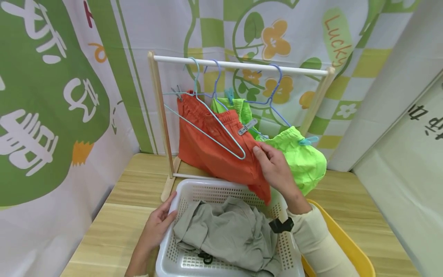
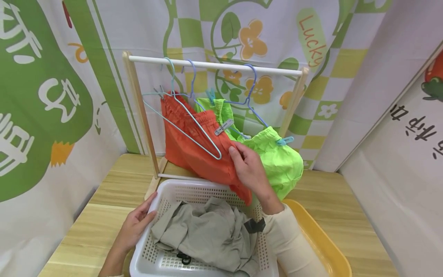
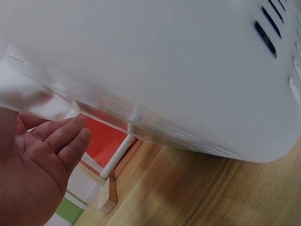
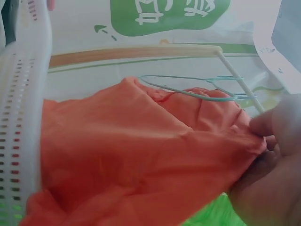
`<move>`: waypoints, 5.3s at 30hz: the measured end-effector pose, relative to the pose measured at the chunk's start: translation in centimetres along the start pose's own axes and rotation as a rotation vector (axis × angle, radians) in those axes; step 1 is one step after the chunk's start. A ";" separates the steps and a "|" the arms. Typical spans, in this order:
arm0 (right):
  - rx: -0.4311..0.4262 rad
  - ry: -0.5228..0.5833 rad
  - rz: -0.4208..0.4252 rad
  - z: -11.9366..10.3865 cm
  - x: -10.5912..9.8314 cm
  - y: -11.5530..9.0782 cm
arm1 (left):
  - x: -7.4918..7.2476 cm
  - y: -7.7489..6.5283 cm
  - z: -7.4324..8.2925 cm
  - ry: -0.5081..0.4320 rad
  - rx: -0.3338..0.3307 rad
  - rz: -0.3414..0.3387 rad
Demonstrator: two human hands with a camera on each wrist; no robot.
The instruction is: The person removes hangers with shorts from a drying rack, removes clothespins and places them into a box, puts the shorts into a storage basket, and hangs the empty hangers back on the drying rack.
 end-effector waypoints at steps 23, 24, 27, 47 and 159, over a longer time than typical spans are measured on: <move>-0.143 0.078 0.277 -0.1 0.1 -0.9 | 0.2 0.0 -0.6 -0.080 0.048 0.010; -0.153 0.078 0.286 -0.1 0.1 -0.9 | 0.2 0.0 -0.7 -0.079 0.051 0.010; -0.175 0.085 0.310 -0.2 -0.2 -1.1 | 0.2 0.0 -0.6 -0.076 0.050 0.016; -0.211 0.214 0.365 -0.9 -2.3 -3.2 | 0.0 -0.1 -0.5 -0.081 0.058 0.006; -0.233 0.666 0.122 -0.3 -9.5 -12.5 | -0.1 -0.1 -0.8 0.006 0.173 0.038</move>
Point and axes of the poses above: each hand's wrist, its own y-axis towards the middle knuckle, its own x-axis out of the palm, z = x × y, the point moved 2 cm from there along y, towards the middle knuckle, and after that the axes turned 3 degrees about y, right-handed, at the moved point
